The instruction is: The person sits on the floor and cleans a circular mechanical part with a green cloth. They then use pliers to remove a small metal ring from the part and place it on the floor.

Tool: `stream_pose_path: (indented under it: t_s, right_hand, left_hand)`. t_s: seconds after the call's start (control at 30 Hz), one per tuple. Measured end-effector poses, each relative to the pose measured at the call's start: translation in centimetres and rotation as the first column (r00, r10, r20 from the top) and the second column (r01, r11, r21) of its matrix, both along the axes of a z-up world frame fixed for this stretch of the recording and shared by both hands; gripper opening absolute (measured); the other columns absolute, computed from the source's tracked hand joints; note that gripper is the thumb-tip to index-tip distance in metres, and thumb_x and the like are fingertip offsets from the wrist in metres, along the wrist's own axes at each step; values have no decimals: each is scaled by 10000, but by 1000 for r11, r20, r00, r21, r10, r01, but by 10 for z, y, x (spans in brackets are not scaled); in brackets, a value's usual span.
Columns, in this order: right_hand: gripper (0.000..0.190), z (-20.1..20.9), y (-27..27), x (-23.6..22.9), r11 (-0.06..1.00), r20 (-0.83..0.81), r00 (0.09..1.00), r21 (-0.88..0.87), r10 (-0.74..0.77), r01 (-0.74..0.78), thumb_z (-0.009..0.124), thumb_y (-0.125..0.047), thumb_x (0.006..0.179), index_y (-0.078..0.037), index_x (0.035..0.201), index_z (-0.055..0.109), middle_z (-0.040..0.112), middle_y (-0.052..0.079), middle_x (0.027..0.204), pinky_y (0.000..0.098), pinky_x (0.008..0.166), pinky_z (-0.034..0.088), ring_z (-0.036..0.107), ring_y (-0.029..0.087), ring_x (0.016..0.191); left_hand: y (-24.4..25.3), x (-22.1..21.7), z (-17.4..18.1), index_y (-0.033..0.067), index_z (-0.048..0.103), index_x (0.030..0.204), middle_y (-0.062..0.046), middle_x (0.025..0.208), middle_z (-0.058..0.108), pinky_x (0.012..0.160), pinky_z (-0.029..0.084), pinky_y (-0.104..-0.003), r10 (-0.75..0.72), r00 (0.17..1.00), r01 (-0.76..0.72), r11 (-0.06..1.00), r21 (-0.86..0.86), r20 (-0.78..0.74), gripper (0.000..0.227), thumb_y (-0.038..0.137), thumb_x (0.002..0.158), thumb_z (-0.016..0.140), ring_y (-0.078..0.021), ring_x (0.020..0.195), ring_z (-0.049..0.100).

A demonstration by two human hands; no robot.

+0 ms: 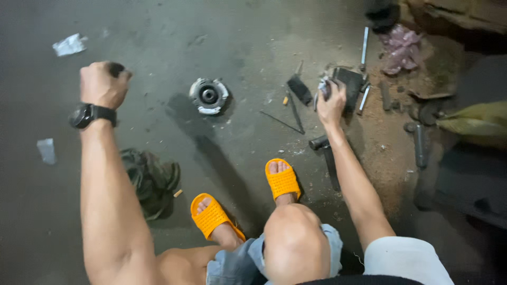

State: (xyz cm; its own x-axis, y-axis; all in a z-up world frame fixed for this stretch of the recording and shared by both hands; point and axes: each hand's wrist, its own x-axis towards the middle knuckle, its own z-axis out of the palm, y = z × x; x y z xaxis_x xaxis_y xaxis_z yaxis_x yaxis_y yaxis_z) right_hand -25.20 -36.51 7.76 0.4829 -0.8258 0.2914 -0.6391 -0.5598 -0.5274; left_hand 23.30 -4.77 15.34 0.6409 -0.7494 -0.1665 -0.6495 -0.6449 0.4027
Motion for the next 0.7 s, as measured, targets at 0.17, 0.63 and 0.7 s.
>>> stream_pose_path:
  t_s: [0.17, 0.63, 0.7]
  right_hand:
    - [253, -26, 58, 20, 964, -527, 847, 252, 63, 85, 689, -221, 875, 19, 914, 620, 646, 198, 890, 414, 658, 515, 619, 336, 774]
    - [164, 20, 39, 29, 980, -363, 932, 190, 8, 65, 715, -90, 907, 40, 889, 615, 722, 169, 858, 245, 374, 530, 611, 160, 480]
    - [121, 63, 82, 56, 848, -665, 682, 516, 304, 125, 619, -20, 850, -73, 749, 577, 558, 30, 650, 219, 432, 467, 516, 128, 519]
  left_hand:
    - [13, -2, 14, -8, 752, 1019, -215, 949, 715, 818, 528, -496, 86, 994, -88, 996, -16, -69, 281, 242, 924, 668, -410, 932, 663]
    - [28, -3, 29, -38, 730, 1046, -239, 990, 701, 828, 525, -529, 124, 977, -126, 992, 2, -176, 281, 205, 945, 632, -414, 1014, 616]
    - [25, -3, 27, -52, 722, 1099, -295, 1029, 681, 858, 519, -595, 105, 989, -104, 994, 12, -108, 304, 214, 973, 647, -485, 1004, 619]
